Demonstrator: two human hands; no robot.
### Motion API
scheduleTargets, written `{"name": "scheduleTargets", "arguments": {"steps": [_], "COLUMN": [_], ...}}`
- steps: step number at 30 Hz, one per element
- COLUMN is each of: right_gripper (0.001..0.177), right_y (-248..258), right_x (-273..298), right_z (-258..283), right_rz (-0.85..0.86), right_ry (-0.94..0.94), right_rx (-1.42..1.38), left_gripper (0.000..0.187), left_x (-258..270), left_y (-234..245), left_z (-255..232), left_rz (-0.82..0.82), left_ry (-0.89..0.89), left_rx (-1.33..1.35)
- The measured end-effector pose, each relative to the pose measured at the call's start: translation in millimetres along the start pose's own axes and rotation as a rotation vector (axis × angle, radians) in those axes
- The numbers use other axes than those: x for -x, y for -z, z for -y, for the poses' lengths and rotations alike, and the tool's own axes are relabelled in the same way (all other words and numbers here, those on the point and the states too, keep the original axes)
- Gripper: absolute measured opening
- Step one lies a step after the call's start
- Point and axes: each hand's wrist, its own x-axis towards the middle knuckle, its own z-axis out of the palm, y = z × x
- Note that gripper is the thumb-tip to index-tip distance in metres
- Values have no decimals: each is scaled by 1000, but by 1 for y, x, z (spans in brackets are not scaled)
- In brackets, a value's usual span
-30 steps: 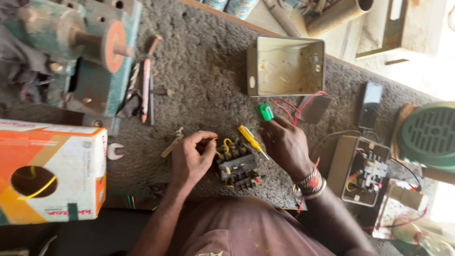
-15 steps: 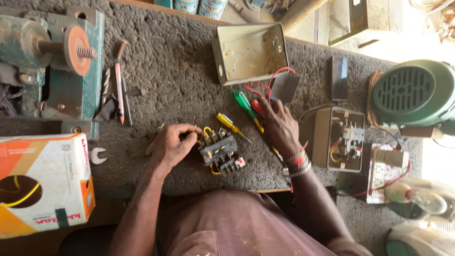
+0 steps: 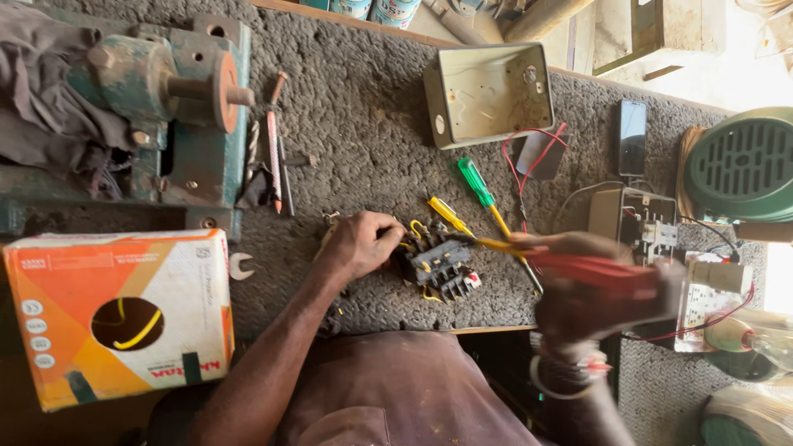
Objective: The person works on a small electrical component on a cluttered workbench, using screwdrivers to tighten terminals and connect wires. They handle yellow and red wires, adjust the component, and place it back on the bench.
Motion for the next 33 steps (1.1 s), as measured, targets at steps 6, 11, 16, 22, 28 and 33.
{"name": "scheduleTargets", "arguments": {"steps": [6,11,16,22,28,33], "right_gripper": [69,77,85,91,95,96], "right_y": [-65,-73,-84,-86,-82,-86], "right_x": [16,7,3,-1,-1,3], "right_z": [14,11,9,11,16,13], "right_rz": [109,198,123,104,109,45], "right_ry": [48,57,146,122,103,211], "right_rx": [-276,-130,-66,2,57,45], "left_gripper": [26,23,20,21,21,21], "left_x": [-16,-16,-12,-17,-16,-15], "left_y": [4,3,9,13,14,13], "left_z": [7,8,6,3,2,3], "left_rz": [136,59,-10,98,57,90], "left_ry": [-19,-110,-160,-76,-127,-67], "left_rx": [40,144,212,199,204,190]}}
